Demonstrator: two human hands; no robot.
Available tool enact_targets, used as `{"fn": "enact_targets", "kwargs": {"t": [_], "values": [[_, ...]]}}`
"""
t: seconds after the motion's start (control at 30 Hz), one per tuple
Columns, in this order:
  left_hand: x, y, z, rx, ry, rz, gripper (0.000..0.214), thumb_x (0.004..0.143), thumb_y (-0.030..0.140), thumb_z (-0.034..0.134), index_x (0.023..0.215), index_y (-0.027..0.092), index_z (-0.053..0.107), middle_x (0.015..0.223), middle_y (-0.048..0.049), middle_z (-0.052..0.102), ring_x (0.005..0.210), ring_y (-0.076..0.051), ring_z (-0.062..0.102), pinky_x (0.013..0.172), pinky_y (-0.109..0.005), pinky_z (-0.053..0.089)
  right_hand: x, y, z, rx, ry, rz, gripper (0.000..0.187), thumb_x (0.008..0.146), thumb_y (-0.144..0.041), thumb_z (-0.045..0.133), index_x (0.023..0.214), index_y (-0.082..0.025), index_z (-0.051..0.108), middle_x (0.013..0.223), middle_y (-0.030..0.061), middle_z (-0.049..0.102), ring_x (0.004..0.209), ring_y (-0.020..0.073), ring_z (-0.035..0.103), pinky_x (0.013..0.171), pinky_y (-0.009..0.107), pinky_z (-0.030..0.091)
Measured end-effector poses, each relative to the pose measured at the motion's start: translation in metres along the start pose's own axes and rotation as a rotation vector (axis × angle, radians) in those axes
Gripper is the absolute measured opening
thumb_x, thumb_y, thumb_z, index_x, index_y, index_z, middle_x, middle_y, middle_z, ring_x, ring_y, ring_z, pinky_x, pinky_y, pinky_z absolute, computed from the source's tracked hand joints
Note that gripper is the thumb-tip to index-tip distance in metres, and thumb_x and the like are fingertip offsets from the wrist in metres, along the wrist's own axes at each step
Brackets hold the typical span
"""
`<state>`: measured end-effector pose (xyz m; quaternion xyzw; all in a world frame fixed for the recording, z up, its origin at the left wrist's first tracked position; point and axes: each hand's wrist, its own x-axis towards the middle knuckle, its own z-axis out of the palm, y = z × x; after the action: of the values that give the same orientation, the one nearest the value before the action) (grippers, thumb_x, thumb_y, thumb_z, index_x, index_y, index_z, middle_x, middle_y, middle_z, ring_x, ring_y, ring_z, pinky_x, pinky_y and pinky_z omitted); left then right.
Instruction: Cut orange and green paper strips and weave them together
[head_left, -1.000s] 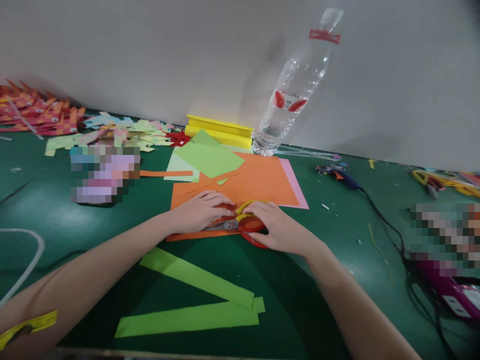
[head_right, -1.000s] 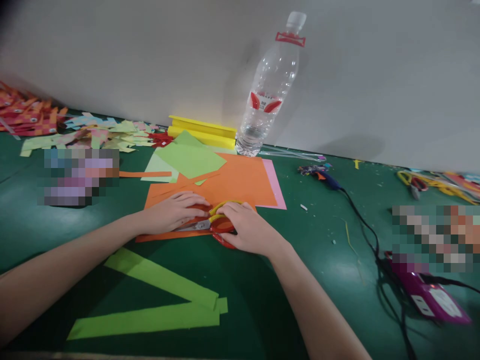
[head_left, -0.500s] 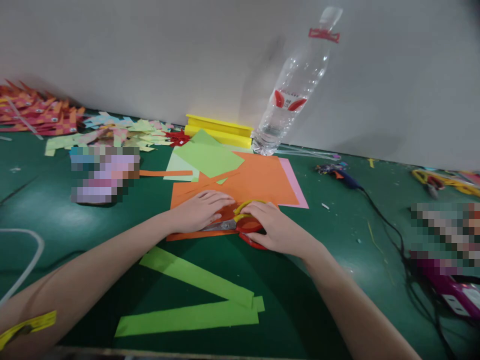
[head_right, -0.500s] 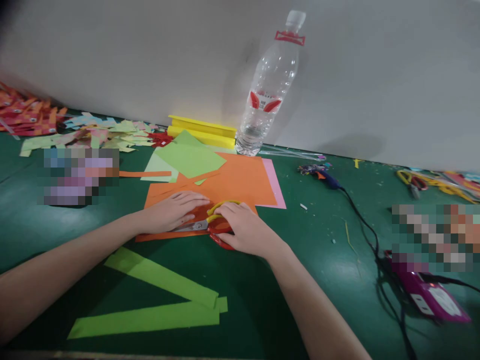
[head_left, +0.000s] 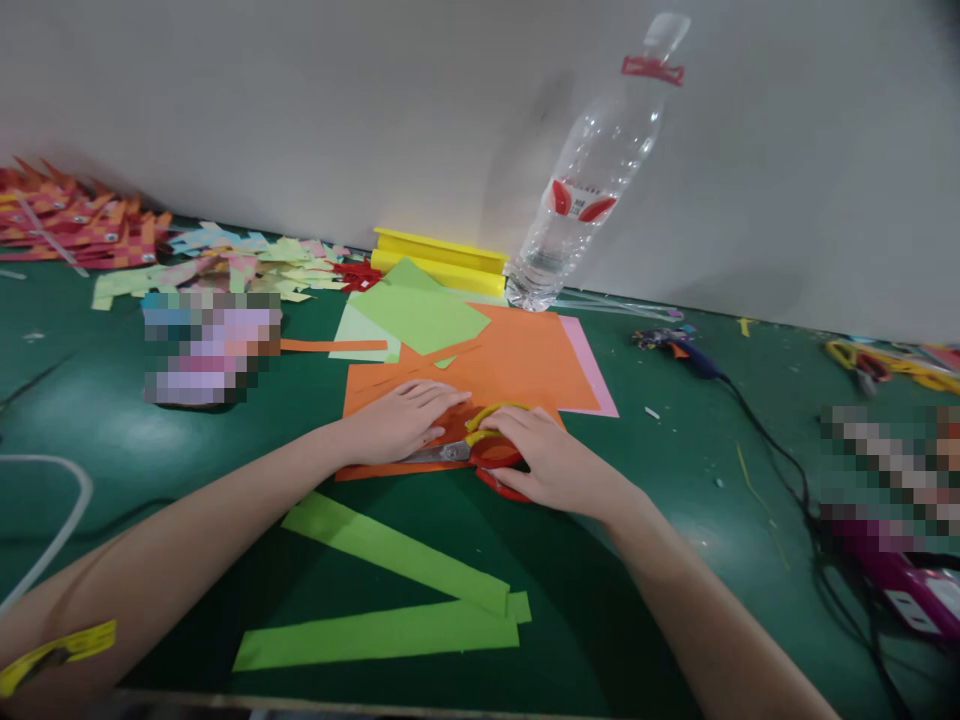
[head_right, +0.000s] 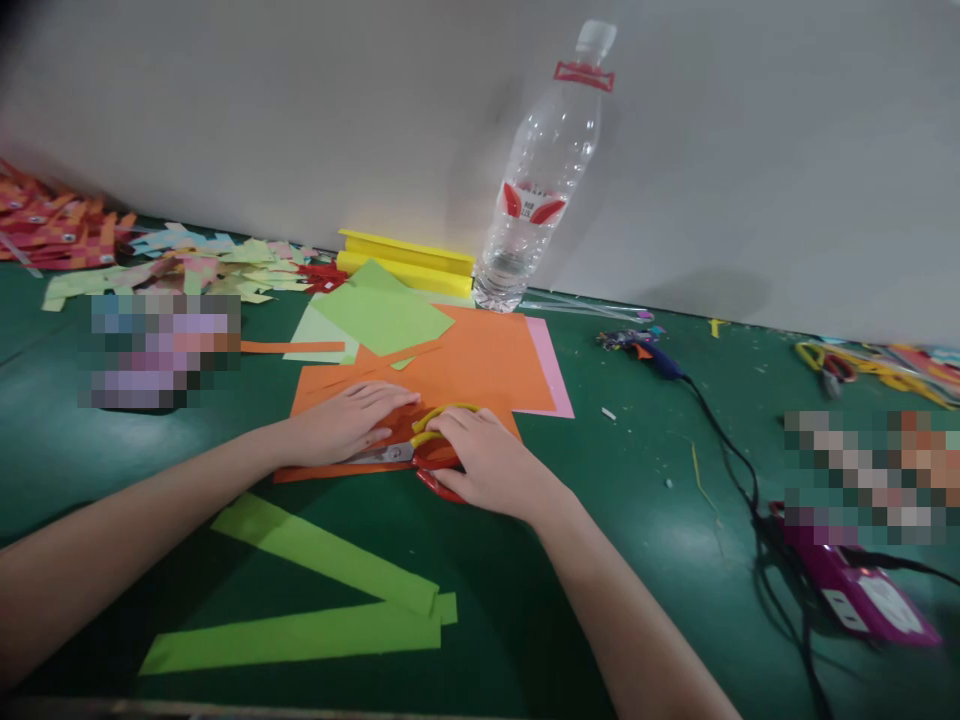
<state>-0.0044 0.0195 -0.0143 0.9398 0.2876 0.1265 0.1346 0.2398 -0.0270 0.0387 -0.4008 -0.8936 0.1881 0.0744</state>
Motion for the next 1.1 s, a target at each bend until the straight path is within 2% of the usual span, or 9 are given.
{"fn": "enact_targets", "kwargs": {"t": [0.37,0.73,1.1], "values": [[0.001,0.003,-0.004,-0.023,-0.027,-0.010,0.041,0.096,0.022,0.035,0.136,0.021,0.033,0.141,-0.0070,0.042,0.130,-0.022,0.035,0.106,-0.037,0.028,0.004,-0.011,0.003,0.005,0.016,-0.023,0.035,0.083,-0.031,0.059,0.115,-0.018,0.053,0.118,0.0105,0.061,0.107,0.0255,0.055,0.091,0.042,0.042],[-0.001,0.002,-0.003,-0.044,0.014,0.030,0.038,0.096,0.021,0.037,0.134,0.021,0.036,0.138,-0.0067,0.045,0.128,-0.021,0.038,0.105,-0.036,0.029,0.005,-0.015,0.009,-0.018,0.047,-0.032,0.036,0.082,-0.032,0.060,0.115,-0.019,0.054,0.117,0.0107,0.061,0.107,0.0264,0.056,0.089,0.042,0.044],[-0.001,0.002,-0.003,-0.011,0.016,0.039,0.038,0.097,0.021,0.036,0.134,0.021,0.036,0.137,-0.0067,0.046,0.127,-0.021,0.039,0.105,-0.036,0.029,0.006,-0.017,0.006,-0.014,0.011,-0.043,0.034,0.083,-0.027,0.060,0.115,-0.018,0.053,0.116,0.0110,0.062,0.105,0.0257,0.057,0.089,0.042,0.044]]}}
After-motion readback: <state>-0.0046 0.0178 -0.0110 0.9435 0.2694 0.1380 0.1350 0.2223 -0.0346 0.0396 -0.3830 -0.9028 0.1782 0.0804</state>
